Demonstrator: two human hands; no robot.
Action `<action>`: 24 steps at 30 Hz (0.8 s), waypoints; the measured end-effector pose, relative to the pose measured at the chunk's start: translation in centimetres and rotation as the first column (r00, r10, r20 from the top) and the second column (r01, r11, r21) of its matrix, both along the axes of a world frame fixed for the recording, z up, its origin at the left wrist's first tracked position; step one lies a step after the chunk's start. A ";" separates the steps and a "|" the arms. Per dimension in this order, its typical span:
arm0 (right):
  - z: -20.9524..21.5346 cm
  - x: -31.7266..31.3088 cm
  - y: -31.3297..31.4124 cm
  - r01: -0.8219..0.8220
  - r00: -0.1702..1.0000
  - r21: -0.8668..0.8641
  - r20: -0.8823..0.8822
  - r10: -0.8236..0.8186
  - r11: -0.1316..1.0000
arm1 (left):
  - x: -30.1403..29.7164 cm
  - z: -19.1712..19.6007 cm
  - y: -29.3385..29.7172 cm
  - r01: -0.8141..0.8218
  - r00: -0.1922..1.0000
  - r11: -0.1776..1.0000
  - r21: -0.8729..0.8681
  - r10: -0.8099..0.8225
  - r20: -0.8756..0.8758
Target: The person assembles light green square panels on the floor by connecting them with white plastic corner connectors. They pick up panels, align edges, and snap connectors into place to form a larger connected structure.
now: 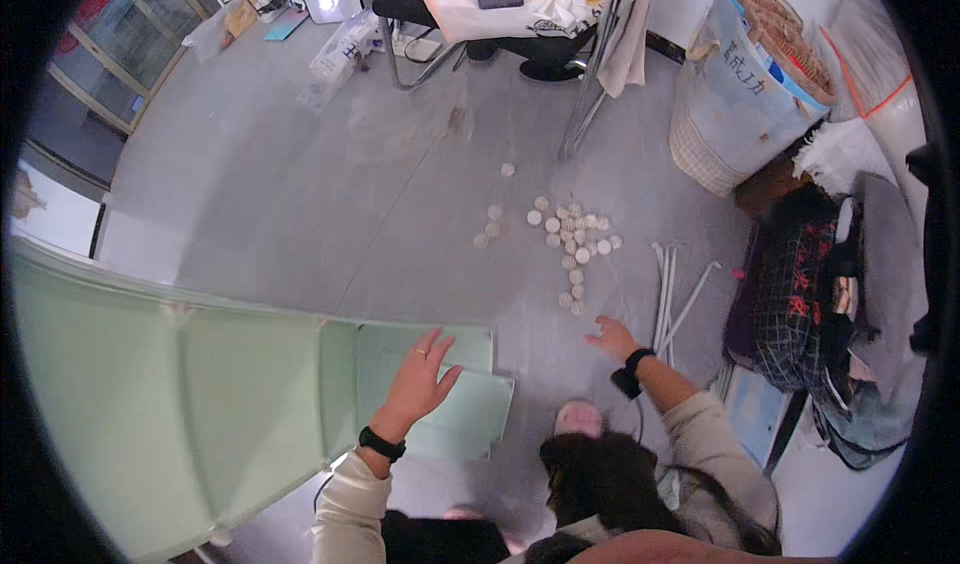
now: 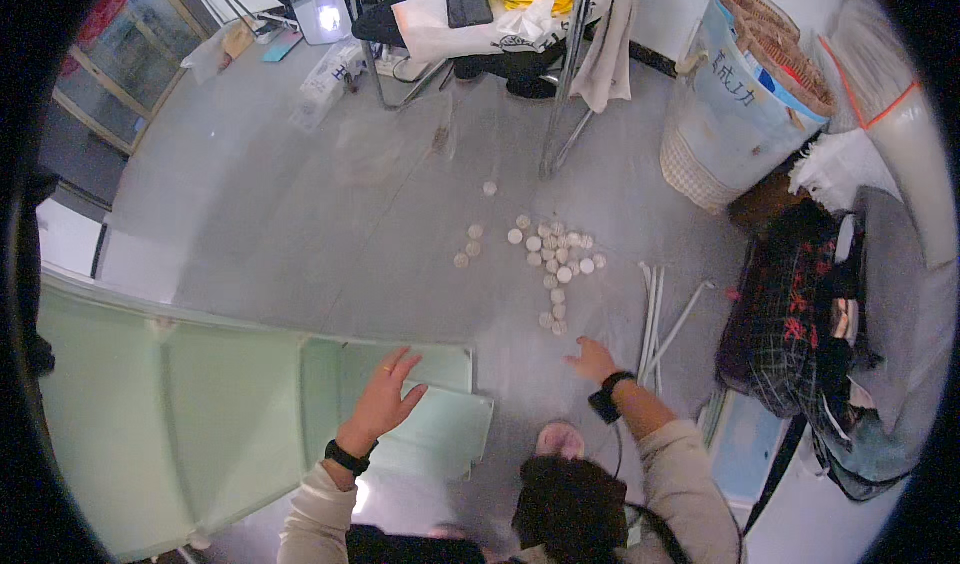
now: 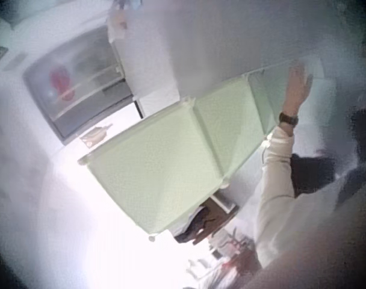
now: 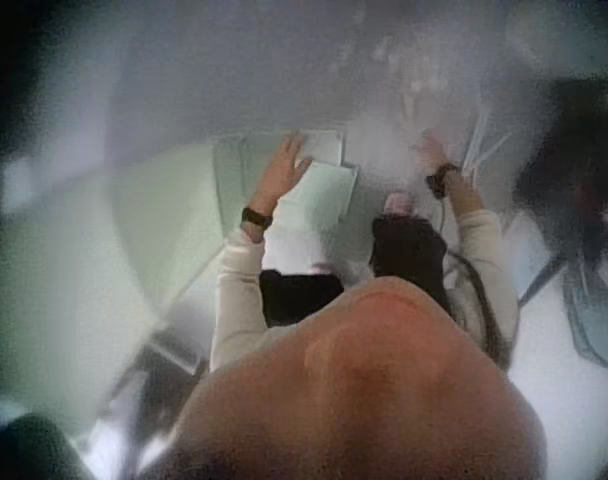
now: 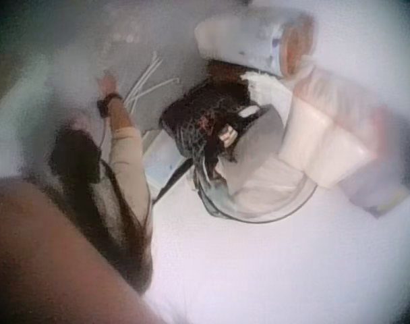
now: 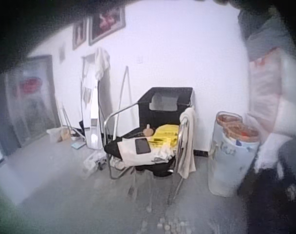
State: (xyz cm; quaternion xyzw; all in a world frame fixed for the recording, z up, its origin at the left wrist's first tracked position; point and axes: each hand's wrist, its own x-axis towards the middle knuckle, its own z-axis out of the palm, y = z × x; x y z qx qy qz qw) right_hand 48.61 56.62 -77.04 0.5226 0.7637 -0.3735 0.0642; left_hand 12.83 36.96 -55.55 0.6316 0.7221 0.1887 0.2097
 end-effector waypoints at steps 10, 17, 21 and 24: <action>-5.4 -4.3 -2.4 0.229 0.970 0.244 -0.138 -0.200 0.942 | -2.5 -11.6 6.7 0.137 0.988 0.943 -0.304 -0.152 -0.027; -7.3 -6.0 -0.9 0.306 0.943 0.353 -0.238 -0.232 0.884 | -3.2 -14.9 6.7 0.135 0.984 0.982 -0.132 -0.148 -0.099; -7.6 -6.4 -0.3 0.302 0.952 0.361 -0.158 -0.261 0.883 | -3.0 -14.1 7.1 0.148 0.989 0.960 -0.238 -0.149 0.016; -7.0 -6.6 -1.0 0.374 0.923 0.374 -0.233 -0.305 0.848 | -2.6 -13.3 7.0 0.152 0.988 0.962 -0.226 -0.157 -0.001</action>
